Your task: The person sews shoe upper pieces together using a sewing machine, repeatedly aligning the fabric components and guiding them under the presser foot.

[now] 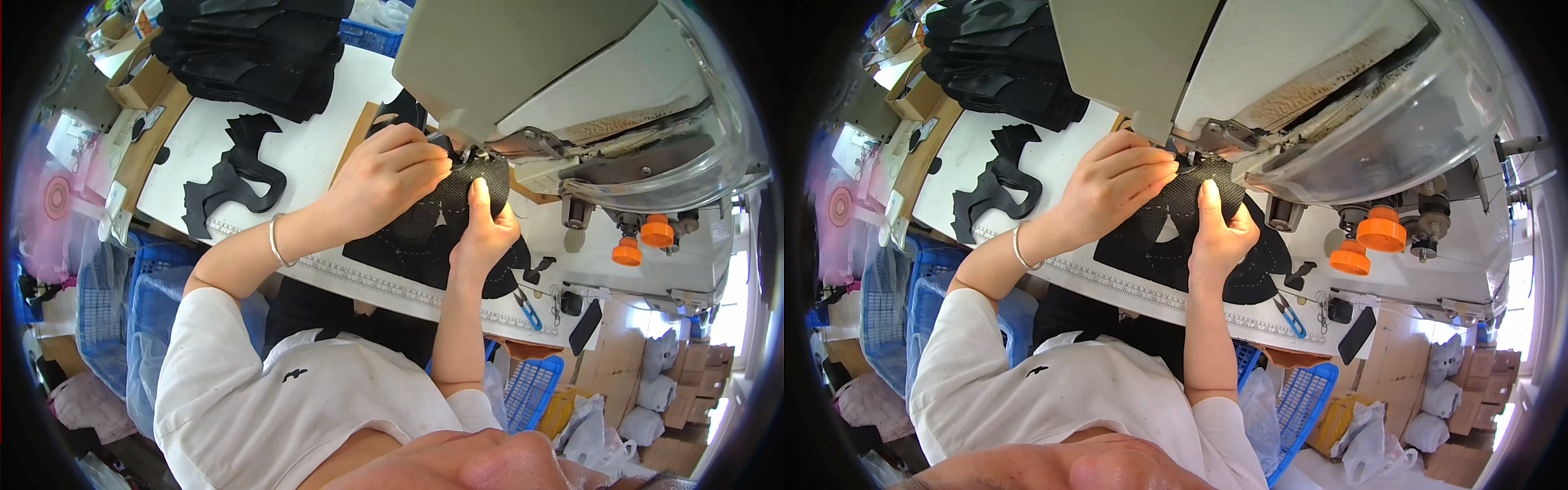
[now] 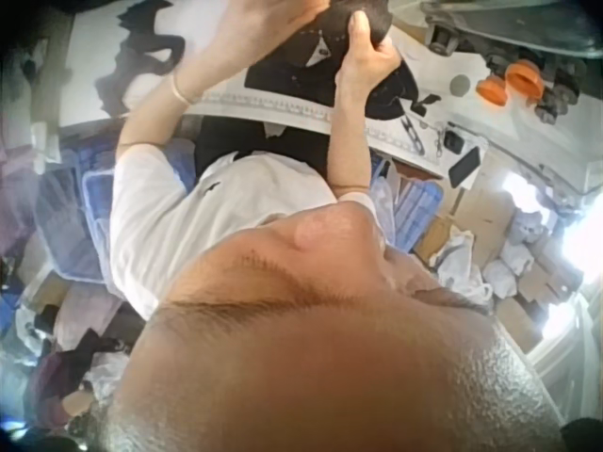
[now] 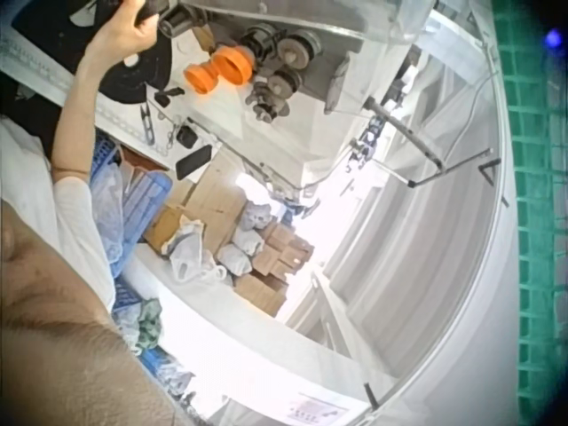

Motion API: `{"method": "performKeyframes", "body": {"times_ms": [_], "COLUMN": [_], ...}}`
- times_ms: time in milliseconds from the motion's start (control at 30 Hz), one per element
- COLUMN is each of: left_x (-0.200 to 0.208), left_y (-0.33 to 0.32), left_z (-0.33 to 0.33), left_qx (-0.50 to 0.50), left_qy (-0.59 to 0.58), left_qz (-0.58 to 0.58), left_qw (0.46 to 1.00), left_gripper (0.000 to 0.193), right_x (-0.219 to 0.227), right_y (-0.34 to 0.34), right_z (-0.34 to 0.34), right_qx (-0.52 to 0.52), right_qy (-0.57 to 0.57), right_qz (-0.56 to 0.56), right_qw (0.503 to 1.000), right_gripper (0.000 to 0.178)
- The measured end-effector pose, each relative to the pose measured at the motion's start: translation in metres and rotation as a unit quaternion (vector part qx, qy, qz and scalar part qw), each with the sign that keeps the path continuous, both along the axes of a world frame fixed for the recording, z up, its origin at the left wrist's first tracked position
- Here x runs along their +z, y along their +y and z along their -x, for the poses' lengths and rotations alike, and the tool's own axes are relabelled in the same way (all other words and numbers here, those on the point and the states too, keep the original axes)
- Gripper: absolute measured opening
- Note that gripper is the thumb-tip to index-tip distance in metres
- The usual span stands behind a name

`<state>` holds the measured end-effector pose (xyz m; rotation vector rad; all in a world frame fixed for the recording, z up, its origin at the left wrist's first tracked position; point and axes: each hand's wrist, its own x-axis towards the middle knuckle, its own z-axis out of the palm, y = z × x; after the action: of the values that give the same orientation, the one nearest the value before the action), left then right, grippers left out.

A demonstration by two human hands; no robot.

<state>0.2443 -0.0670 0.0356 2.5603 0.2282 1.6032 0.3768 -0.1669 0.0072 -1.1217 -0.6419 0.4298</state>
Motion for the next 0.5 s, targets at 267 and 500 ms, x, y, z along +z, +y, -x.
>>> {"method": "performKeyframes", "body": {"times_ms": [267,500], "left_x": [-0.003,-0.006], "left_y": [-0.003,-0.011], "left_z": [-0.003,-0.007], "left_qx": [0.009,0.04], "left_qy": [-0.022,-0.011], "left_qz": [0.016,-0.032], "left_qw": [1.0,0.999], "left_gripper": [0.02,0.023], "right_x": [0.01,0.017], "right_y": [0.002,0.002], "right_z": [-0.007,-0.026], "right_qx": [-0.019,-0.016], "right_qy": [-0.082,-0.14], "right_qz": [0.046,0.078], "right_qw": [0.995,0.987], "right_gripper": [0.015,0.013]}}
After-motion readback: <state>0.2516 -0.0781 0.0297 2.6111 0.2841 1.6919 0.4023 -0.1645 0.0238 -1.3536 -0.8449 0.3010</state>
